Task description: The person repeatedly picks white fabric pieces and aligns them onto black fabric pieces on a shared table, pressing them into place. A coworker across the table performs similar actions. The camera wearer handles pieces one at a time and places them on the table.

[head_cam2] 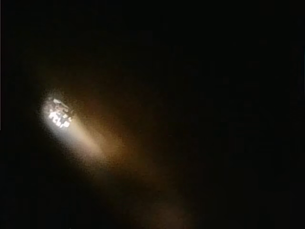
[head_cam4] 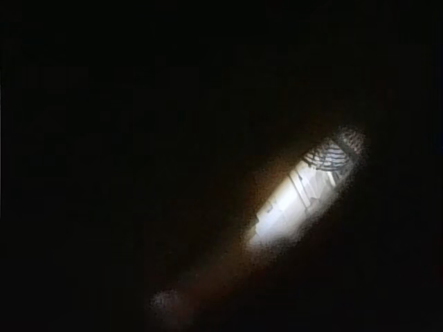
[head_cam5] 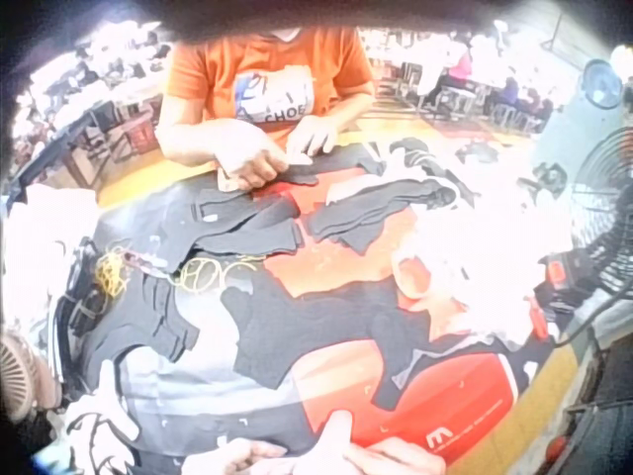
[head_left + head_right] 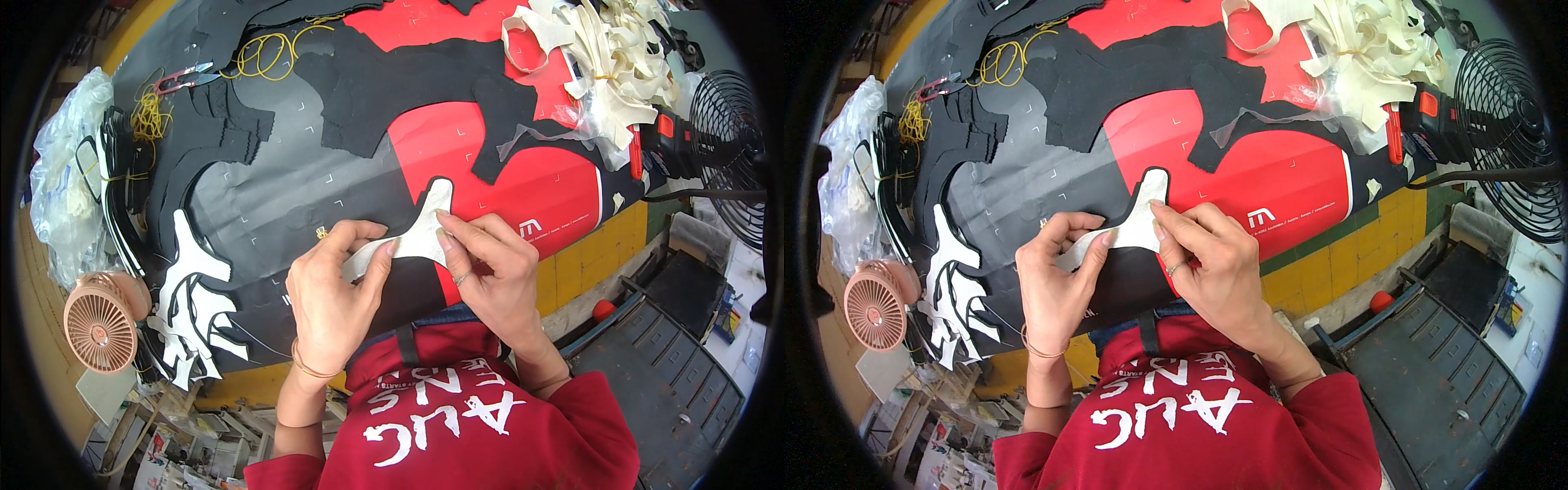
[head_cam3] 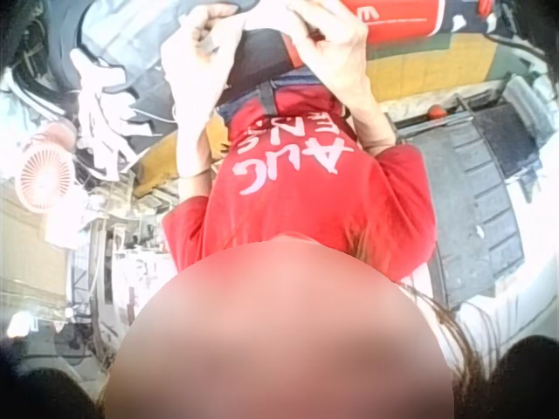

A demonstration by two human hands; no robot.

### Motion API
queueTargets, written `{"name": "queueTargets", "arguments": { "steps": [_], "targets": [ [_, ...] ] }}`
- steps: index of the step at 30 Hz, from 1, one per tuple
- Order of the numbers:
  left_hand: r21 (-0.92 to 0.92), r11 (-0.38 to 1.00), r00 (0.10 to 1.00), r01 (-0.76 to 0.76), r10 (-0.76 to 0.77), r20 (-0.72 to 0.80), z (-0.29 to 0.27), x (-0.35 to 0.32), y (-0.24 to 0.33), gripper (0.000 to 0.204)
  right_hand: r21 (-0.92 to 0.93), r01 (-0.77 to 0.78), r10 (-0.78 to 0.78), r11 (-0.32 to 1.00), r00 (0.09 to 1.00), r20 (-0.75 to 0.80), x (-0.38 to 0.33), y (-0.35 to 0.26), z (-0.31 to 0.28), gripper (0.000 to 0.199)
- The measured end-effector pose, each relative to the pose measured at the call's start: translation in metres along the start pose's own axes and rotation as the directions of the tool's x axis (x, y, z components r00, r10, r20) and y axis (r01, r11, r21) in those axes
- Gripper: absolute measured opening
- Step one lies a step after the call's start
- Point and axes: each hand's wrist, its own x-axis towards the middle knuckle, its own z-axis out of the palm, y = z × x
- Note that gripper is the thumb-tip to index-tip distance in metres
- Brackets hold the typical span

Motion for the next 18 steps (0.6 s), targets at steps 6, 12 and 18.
{"name": "queueTargets", "arguments": {
  "steps": [6, 12, 18],
  "targets": [
    [-0.011, 1.0, 1.0, 0.022, -0.022, -0.007, 0.0022, -0.0002, 0.0001, 0.016, -0.028, 0.003, -0.003, 1.0, 1.0, 0.008, -0.0005, 0.0012, 0.0019, 0.025],
    [-0.011, 1.0, 1.0, 0.021, -0.021, -0.013, 0.0022, -0.0009, 0.0008, 0.015, -0.061, 0.019, -0.018, 0.998, 1.0, 0.004, -0.001, 0.0017, 0.0037, 0.026],
    [0.006, 1.0, 1.0, 0.007, -0.006, -0.024, 0.0027, -0.0007, 0.0008, 0.015, -0.042, -0.035, 0.035, 0.998, 0.999, -0.016, -0.0014, 0.0007, 0.0051, 0.027]
  ]
}}
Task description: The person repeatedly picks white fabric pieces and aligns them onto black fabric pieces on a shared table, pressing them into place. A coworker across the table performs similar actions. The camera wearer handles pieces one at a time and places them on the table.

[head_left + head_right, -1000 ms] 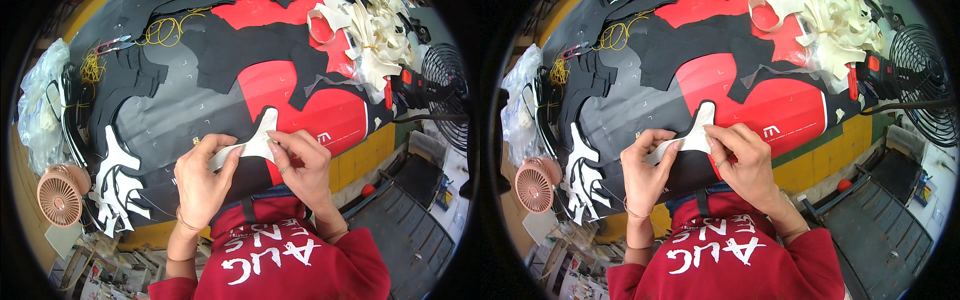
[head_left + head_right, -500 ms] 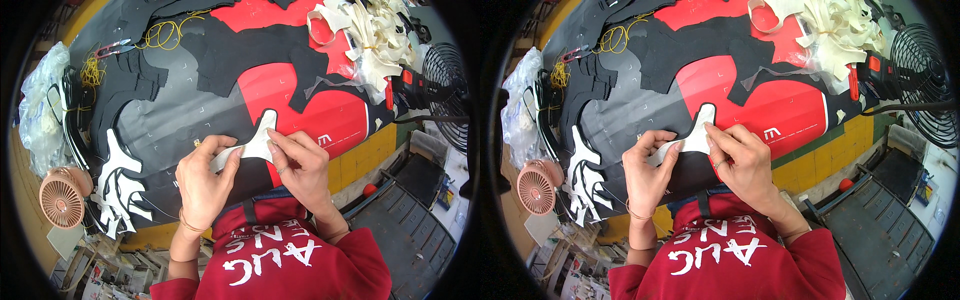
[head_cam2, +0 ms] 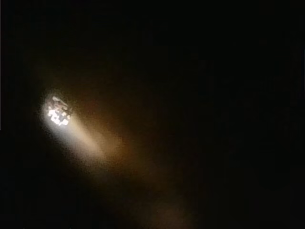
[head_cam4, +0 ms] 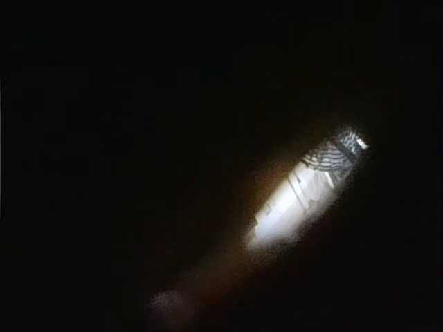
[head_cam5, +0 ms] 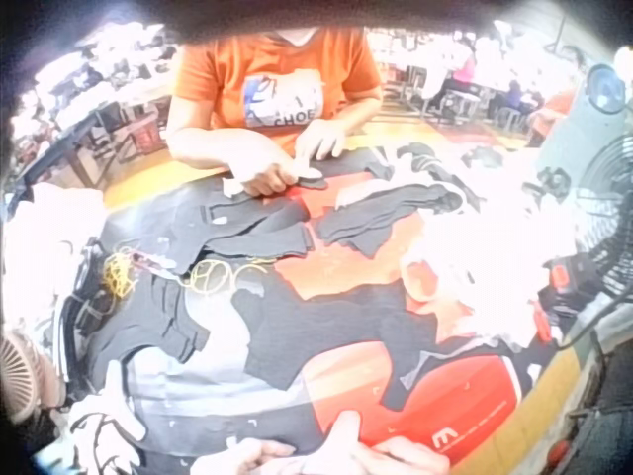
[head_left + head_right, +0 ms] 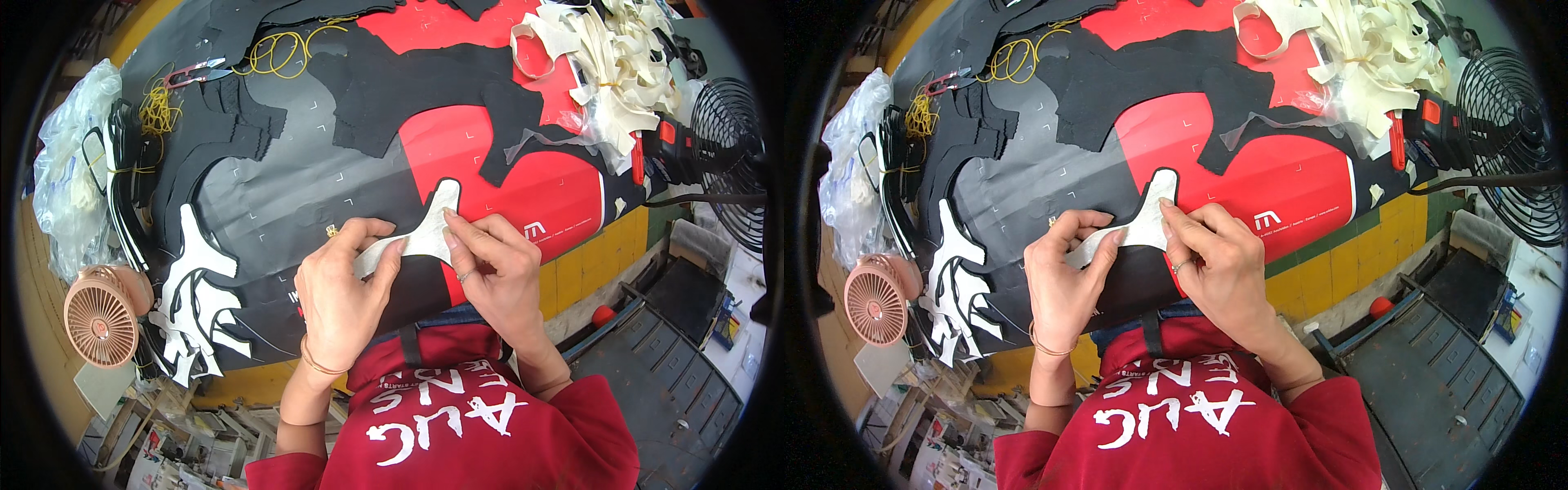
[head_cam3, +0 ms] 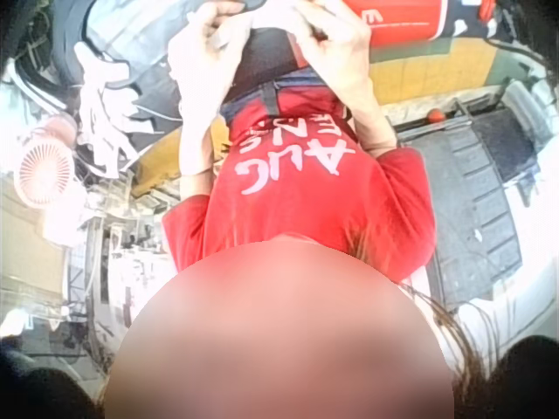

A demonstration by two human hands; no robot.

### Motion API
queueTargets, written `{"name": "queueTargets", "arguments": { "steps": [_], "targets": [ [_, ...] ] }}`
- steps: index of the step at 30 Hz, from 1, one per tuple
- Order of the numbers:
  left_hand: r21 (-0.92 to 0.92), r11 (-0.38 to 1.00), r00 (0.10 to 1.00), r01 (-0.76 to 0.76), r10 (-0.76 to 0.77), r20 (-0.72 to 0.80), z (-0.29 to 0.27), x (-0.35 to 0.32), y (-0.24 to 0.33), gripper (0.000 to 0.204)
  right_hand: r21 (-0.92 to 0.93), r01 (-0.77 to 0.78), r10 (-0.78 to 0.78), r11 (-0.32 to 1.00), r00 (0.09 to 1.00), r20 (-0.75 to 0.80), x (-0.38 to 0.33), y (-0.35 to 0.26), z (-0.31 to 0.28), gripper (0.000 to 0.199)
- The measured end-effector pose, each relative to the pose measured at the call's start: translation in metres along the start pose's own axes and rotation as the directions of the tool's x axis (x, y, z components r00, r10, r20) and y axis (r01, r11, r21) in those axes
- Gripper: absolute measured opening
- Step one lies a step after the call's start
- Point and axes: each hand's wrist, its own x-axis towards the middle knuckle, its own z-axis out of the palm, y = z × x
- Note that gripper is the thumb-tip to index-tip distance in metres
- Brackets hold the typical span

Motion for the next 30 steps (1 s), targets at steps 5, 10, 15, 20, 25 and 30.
{"name": "queueTargets", "arguments": {
  "steps": [5, 10, 15, 20, 25, 30],
  "targets": [
    [-0.01, 1.0, 1.0, 0.012, -0.012, -0.016, 0.002, -0.001, -0.002, 0.014, -0.015, 0.016, -0.016, 1.0, 1.0, 0.008, 0.0, 0.0, -0.001, 0.028],
    [-0.038, 0.999, 0.998, 0.018, -0.02, -0.055, 0.006, -0.002, -0.003, 0.013, -0.033, 0.071, -0.071, 0.997, 0.997, 0.007, -0.001, 0.002, 0.0, 0.028],
    [0.001, 1.0, 0.998, 0.011, -0.011, -0.06, 0.007, -0.002, -0.003, 0.014, -0.173, 0.134, -0.138, 0.976, 0.99, -0.013, -0.005, 0.001, 0.004, 0.031],
    [0.033, 0.999, 0.998, 0.0, 0.002, -0.061, 0.007, -0.004, -0.004, 0.016, -0.458, 0.132, -0.145, 0.879, 0.989, 0.007, -0.017, 0.003, 0.003, 0.033],
    [0.029, 0.999, 0.998, -0.028, 0.029, -0.054, 0.008, -0.005, -0.004, 0.017, -0.551, 0.083, -0.188, 0.83, 0.972, -0.137, -0.03, 0.017, 0.003, 0.03],
    [0.038, 0.998, 0.997, -0.054, 0.055, -0.047, 0.009, -0.007, -0.004, 0.017, -0.505, 0.127, -0.295, 0.854, 0.917, -0.268, -0.035, 0.025, -0.008, 0.036]
  ]
}}
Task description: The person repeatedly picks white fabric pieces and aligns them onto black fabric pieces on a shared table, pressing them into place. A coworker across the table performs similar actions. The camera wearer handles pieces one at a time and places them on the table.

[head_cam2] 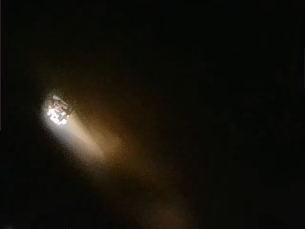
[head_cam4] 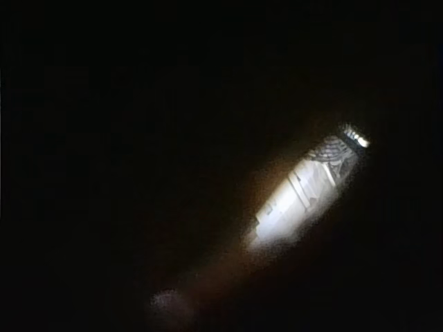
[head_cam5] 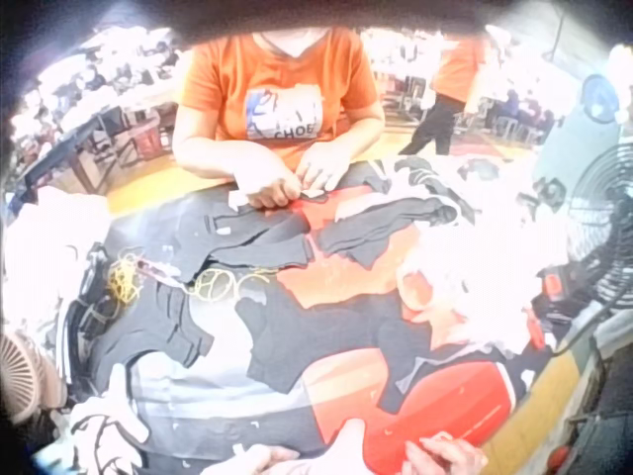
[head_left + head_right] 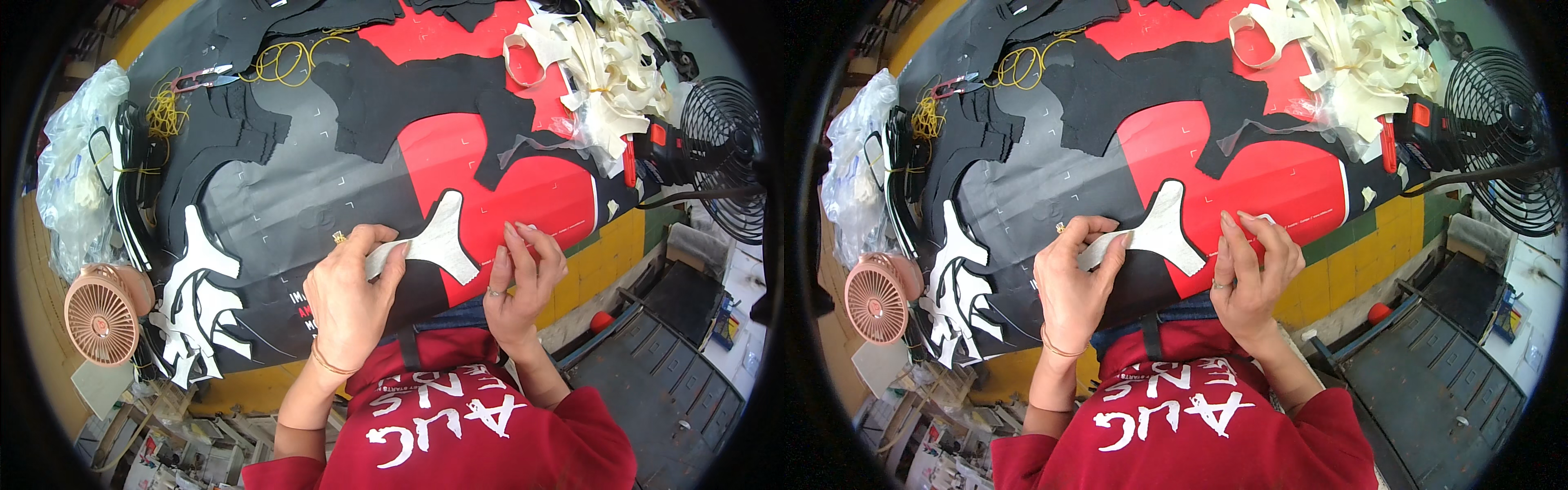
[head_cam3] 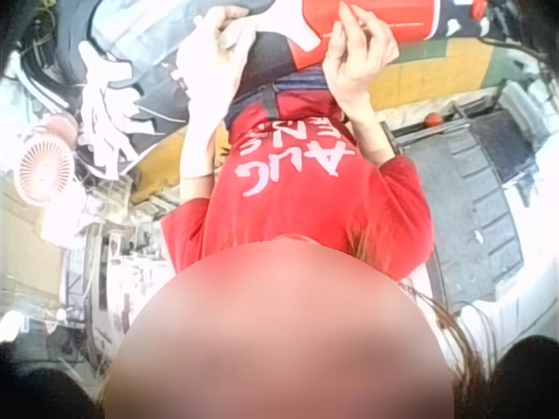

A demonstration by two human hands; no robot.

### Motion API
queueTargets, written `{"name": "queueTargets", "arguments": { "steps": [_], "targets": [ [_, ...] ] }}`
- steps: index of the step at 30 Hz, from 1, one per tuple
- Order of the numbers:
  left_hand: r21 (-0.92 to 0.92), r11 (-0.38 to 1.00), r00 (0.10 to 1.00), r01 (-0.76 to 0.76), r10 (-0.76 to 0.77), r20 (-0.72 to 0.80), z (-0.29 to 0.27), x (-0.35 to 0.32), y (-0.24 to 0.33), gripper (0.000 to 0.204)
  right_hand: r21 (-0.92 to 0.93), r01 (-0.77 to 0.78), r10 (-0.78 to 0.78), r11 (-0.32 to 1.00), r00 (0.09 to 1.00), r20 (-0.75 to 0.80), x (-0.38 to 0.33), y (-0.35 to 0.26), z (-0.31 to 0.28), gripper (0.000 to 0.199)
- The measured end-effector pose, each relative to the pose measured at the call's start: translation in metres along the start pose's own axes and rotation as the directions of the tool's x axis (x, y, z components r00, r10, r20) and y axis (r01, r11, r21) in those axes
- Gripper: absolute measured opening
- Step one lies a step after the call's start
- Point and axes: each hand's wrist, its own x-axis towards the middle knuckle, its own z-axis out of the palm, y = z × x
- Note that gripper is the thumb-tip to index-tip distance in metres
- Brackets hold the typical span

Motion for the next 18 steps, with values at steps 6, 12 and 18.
{"name": "queueTargets", "arguments": {
  "steps": [6, 12, 18],
  "targets": [
    [0.0, 1.0, 1.0, -0.016, 0.016, -0.01, 0.001, 0.001, 0.0, 0.017, 0.139, 0.293, -0.324, 0.946, 0.833, 0.449, 0.015, -0.015, 0.011, 0.071],
    [0.03, 1.0, 1.0, -0.008, 0.008, -0.011, 0.0, 0.0, 0.002, 0.018, 0.151, 0.127, -0.183, 0.98, 0.87, 0.458, 0.023, -0.025, 0.016, 0.076],
    [-0.001, 1.0, 0.999, -0.014, 0.014, -0.034, -0.003, -0.004, 0.0, 0.02, 0.019, 0.142, -0.133, 0.99, 0.858, 0.496, 0.023, -0.029, 0.016, 0.076]
  ]
}}
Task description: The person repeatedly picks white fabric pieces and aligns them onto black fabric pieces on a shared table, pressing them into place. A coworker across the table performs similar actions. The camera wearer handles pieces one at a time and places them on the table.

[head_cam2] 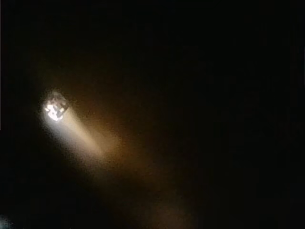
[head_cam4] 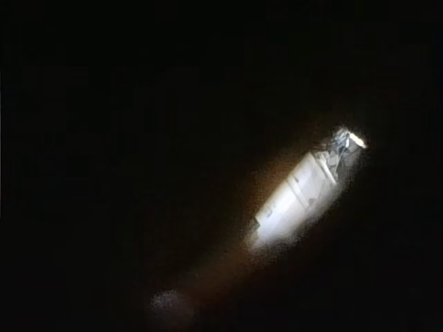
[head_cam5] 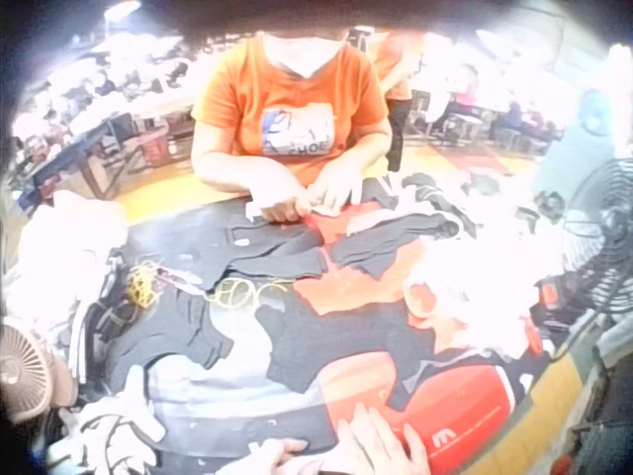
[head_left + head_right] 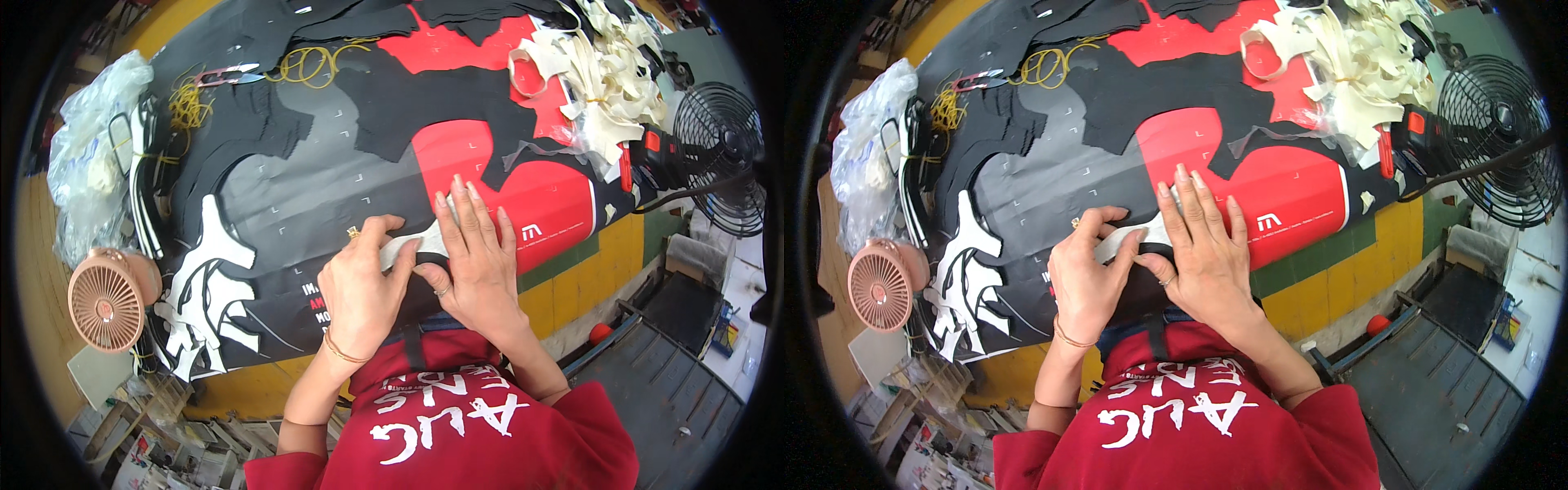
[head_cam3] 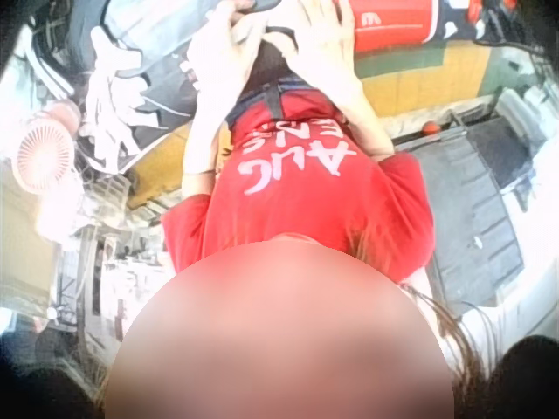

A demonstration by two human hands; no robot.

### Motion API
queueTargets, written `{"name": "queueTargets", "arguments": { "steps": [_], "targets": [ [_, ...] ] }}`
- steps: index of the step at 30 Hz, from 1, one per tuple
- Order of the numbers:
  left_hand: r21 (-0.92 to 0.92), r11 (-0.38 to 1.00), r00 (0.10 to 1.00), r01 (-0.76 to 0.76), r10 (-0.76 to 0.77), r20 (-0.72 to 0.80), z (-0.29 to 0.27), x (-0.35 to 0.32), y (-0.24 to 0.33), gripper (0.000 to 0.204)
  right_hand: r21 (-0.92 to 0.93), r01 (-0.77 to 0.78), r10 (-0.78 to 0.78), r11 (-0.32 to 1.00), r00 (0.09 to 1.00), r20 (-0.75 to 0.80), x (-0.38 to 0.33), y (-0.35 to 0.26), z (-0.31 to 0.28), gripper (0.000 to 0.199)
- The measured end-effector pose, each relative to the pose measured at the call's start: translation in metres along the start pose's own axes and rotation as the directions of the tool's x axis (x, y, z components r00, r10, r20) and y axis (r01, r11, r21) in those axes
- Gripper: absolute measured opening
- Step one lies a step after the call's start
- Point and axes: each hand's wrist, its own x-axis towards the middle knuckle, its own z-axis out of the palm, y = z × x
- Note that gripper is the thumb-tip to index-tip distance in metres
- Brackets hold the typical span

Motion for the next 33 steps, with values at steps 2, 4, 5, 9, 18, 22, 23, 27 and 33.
{"name": "queueTargets", "arguments": {
  "steps": [2, 4, 5, 9, 18, 22, 23, 27, 33],
  "targets": [
    [-0.013, 1.0, 1.0, 0.009, -0.009, -0.001, -0.008, -0.007, -0.002, 0.02, -0.036, 0.005, -0.005, 0.999, 1.0, -0.003, 0.001, 0.0, 0.002, 0.07],
    [-0.134, 0.986, 0.995, 0.102, -0.103, 0.006, -0.023, -0.013, -0.008, 0.019, -0.048, 0.022, -0.022, 0.999, 1.0, -0.004, 0.001, 0.001, 0.003, 0.067],
    [-0.204, 0.969, 0.99, 0.141, -0.143, 0.006, -0.029, -0.016, -0.012, 0.018, -0.045, 0.024, -0.024, 0.999, 1.0, 0.001, 0.001, 0.001, 0.003, 0.065],
    [-0.246, 0.963, 0.984, 0.111, -0.141, -0.11, -0.035, -0.018, -0.026, 0.017, -0.063, 0.019, -0.017, 0.998, 1.0, 0.024, 0.0, 0.001, 0.004, 0.061],
    [-0.159, 0.98, 0.981, 0.121, -0.143, -0.135, -0.03, -0.017, -0.03, 0.018, -0.049, 0.0, 0.001, 0.999, 1.0, 0.009, 0.001, -0.001, 0.003, 0.06],
    [-0.118, 0.988, 0.979, 0.099, -0.118, -0.168, -0.027, -0.017, -0.032, 0.018, -0.059, -0.002, 0.003, 0.998, 1.0, 0.014, 0.0, 0.0, 0.004, 0.06],
    [-0.109, 0.987, 0.978, 0.115, -0.132, -0.161, -0.026, -0.018, -0.032, 0.018, -0.04, -0.009, 0.01, 0.999, 1.0, 0.03, 0.0, 0.0, 0.004, 0.061],
    [-0.069, 0.991, 0.978, 0.116, -0.126, -0.166, -0.022, -0.02, -0.034, 0.021, -0.066, -0.023, 0.025, 0.998, 0.999, 0.033, 0.0, -0.003, -0.001, 0.072],
    [-0.046, 0.996, 0.975, 0.074, -0.082, -0.204, -0.021, -0.023, -0.032, 0.027, 0.0, 0.301, -0.298, 0.954, 0.944, 0.145, -0.007, -0.035, -0.008, 0.091]
  ]
}}
